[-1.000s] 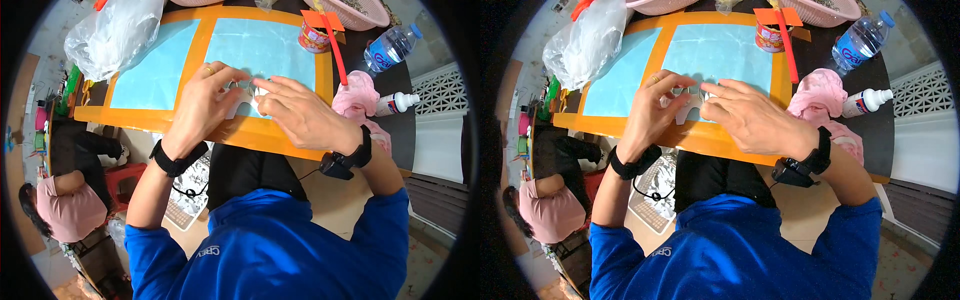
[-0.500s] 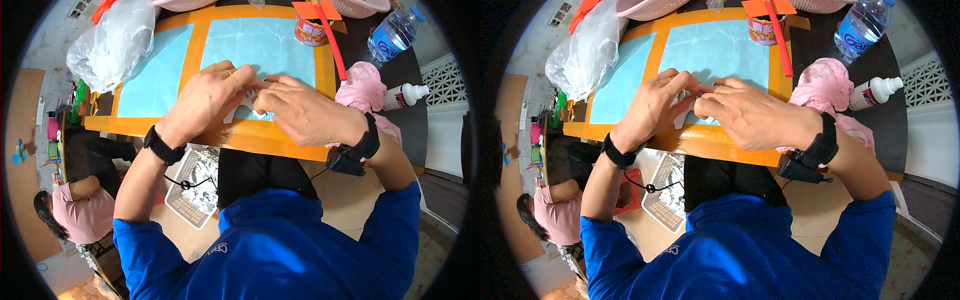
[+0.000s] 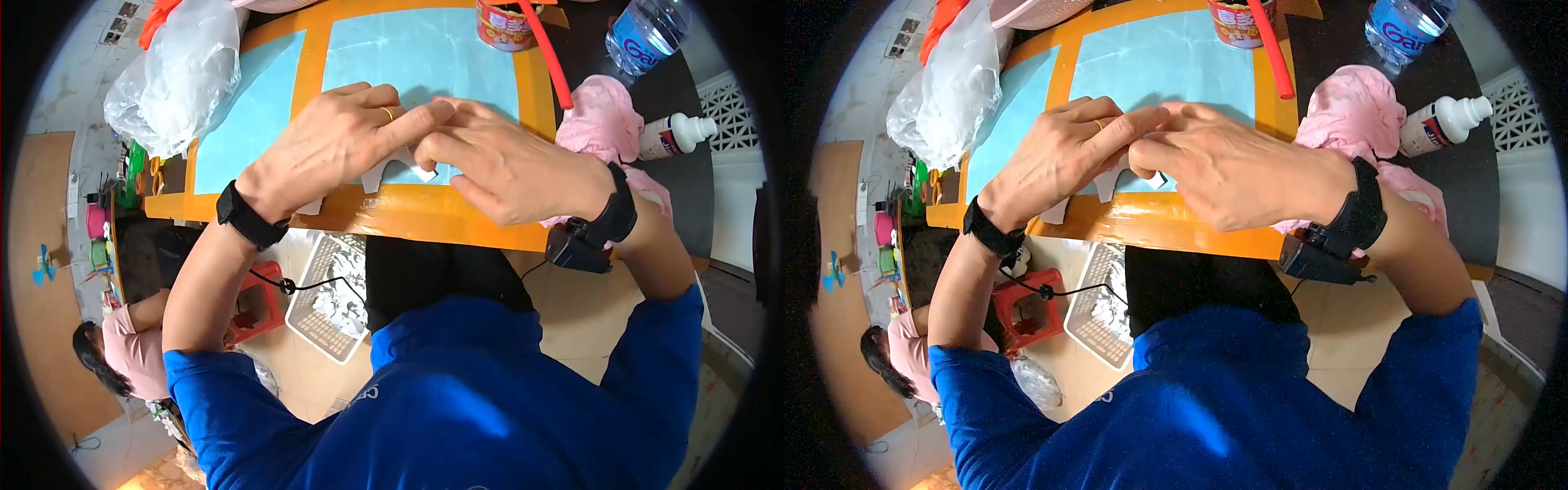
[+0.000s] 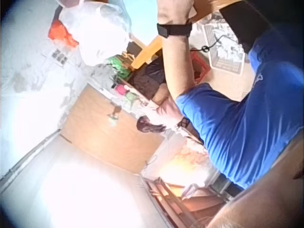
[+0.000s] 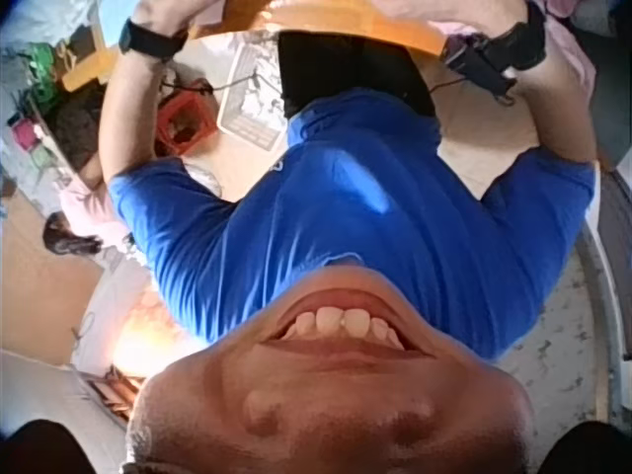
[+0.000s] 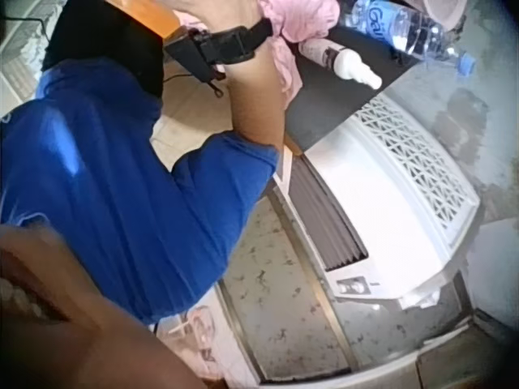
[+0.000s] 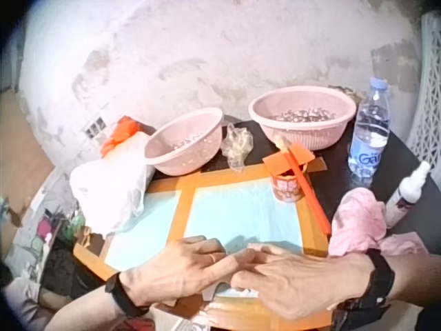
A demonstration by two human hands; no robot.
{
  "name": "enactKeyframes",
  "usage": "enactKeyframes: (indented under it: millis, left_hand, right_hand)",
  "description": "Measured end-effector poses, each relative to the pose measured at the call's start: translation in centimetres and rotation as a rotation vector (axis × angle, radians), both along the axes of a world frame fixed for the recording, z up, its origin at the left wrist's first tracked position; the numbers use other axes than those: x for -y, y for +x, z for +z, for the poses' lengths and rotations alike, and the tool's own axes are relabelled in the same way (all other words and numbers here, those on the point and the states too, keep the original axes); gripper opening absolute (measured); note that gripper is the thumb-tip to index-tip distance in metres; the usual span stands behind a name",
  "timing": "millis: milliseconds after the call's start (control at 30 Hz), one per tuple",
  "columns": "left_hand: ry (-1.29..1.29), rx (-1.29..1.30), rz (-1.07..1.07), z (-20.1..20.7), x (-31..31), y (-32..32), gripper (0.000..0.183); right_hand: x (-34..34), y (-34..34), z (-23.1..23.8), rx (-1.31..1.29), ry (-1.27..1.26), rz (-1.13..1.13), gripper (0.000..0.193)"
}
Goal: Manually assembling small white components and metal rings for shoe manufacturing.
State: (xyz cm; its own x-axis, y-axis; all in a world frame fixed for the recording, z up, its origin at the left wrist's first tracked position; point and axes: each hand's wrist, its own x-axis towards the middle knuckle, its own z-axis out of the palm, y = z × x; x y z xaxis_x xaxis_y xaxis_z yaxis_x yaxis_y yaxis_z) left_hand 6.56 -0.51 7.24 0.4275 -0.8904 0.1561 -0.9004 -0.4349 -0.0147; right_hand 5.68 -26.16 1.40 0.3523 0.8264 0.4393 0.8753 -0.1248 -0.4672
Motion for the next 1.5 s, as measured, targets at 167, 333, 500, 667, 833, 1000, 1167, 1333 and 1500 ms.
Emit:
enactKeyframes:
  millis: [167,333,500,667,833,1000,1167,1333,1500]
  left_hand:
    - [0.009,-0.022,0.002,-0.6,-0.2,0.3,0.065]
    - [-0.109,0.017,-0.088,-1.6,-0.2,0.4,0.061]
    - [-0.071,-0.007,-0.062,-1.4,-0.5,-0.4,0.058]
    - [-0.108,-0.126,0.062,-2.3,-1.9,-1.8,0.053]
    - [-0.413,-0.496,0.321,-2.1,-2.6,-2.4,0.06]
    - [-0.335,-0.146,0.291,-0.3,-3.0,-1.9,0.043]
    - [-0.297,-0.228,0.264,-1.1,-1.5,-1.1,0.03]
    - [-0.308,-0.204,0.226,-1.8,-1.1,-0.3,0.027]
    - [-0.276,-0.213,0.189,-1.7,-1.2,-0.3,0.022]
  right_hand:
    - [0.2,0.0,0.0,-0.032,0.006,0.004,0.042]
    - [-0.1,0.2,-0.1,0.003,0.009,0.04,0.044]
    - [0.1,-0.1,0.3,0.015,-0.038,0.02,0.046]
    - [0.0,-0.1,-0.3,0.038,-0.005,0.013,0.047]
    - [-0.1,0.1,-0.4,0.028,-0.014,0.017,0.047]
    - [0.1,0.0,-0.1,0.023,-0.01,0.008,0.045]
    - [0.2,-0.1,0.3,0.014,-0.054,-0.009,0.044]
    - [0.3,0.0,0.7,-0.037,-0.086,0.009,0.043]
    - [0.2,0.1,0.4,0.032,-0.036,-0.01,0.048]
